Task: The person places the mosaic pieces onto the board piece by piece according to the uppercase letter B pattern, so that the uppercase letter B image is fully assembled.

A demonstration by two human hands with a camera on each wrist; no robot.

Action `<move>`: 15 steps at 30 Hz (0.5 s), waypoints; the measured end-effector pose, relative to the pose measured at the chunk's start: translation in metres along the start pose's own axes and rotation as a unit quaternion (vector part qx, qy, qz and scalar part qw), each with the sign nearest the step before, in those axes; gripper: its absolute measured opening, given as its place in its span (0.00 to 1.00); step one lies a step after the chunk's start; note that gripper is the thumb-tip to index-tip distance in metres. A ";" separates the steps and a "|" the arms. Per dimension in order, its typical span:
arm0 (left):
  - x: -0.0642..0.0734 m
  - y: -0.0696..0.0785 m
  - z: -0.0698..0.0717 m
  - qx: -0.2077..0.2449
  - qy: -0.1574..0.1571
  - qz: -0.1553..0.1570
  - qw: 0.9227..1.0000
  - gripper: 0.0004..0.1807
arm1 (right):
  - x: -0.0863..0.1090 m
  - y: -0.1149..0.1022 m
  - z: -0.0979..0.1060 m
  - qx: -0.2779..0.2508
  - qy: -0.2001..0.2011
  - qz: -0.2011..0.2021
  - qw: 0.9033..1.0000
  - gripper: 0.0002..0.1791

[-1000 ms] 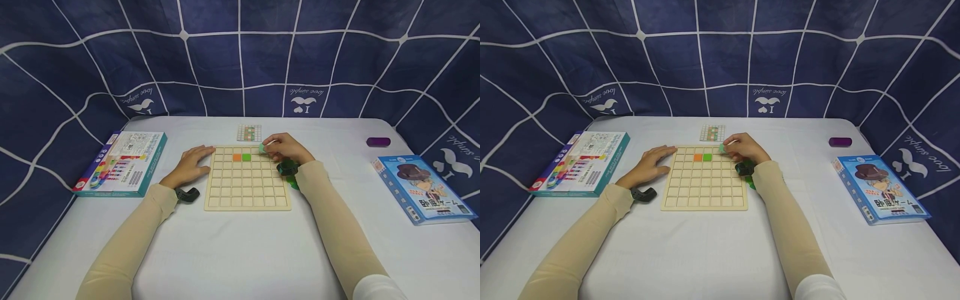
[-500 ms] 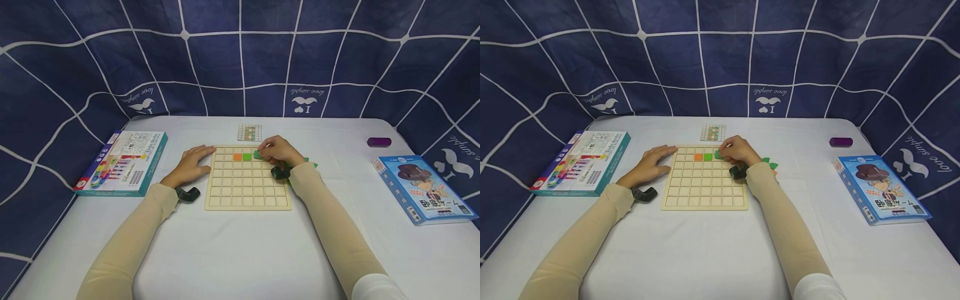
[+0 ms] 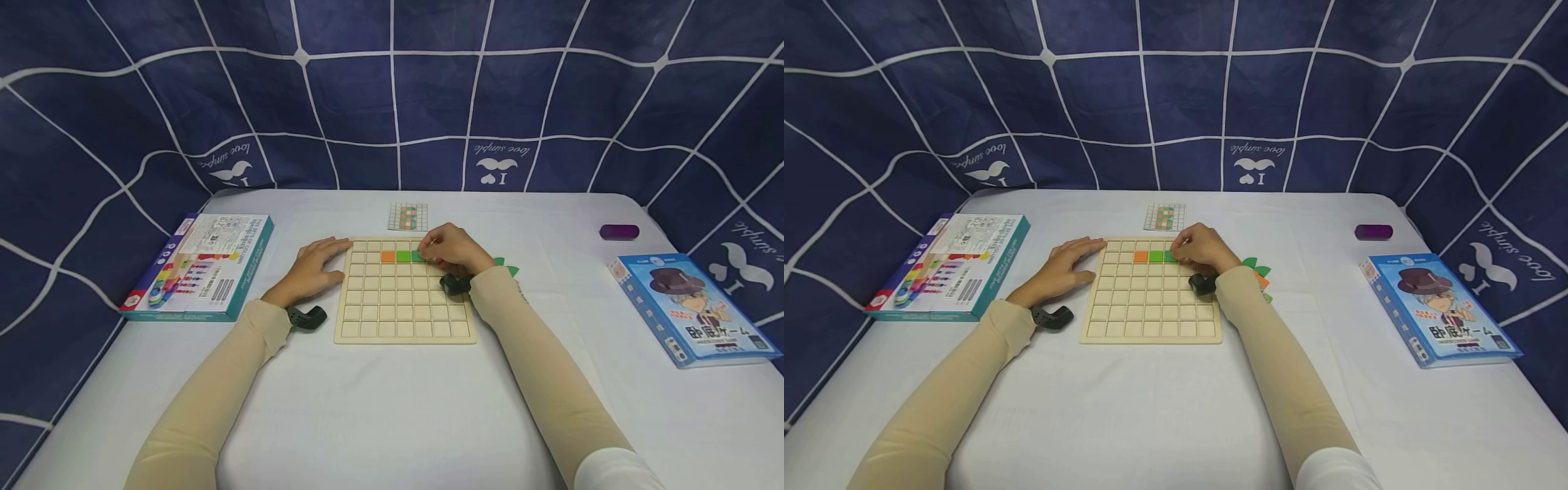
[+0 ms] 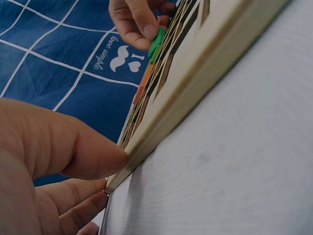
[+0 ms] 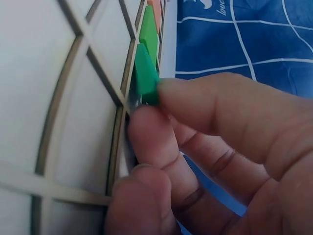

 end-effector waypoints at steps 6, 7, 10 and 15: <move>0.001 0.000 0.000 0.001 0.001 0.000 1.000 0.41 | 0.000 0.000 -0.002 0.001 0.002 -0.002 1.000 0.08; 0.000 0.000 0.000 0.001 0.001 0.000 1.000 0.41 | 0.000 0.000 -0.002 0.001 0.002 -0.002 1.000 0.08; 0.000 0.000 0.000 0.001 0.001 0.000 1.000 0.41 | 0.000 0.001 -0.001 -0.001 -0.002 -0.001 1.000 0.09; 0.000 -0.001 0.000 0.001 0.000 0.000 1.000 0.41 | -0.001 0.004 0.003 -0.039 -0.024 0.012 0.999 0.12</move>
Point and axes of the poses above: each hand's wrist, its own x-axis away from the middle knuckle, its own z-axis out of the back of the hand, y = z × x, the point moved 2 cm from there along -x, towards the middle knuckle, and after that the axes turned 11 degrees about y, right-handed, at the moved point
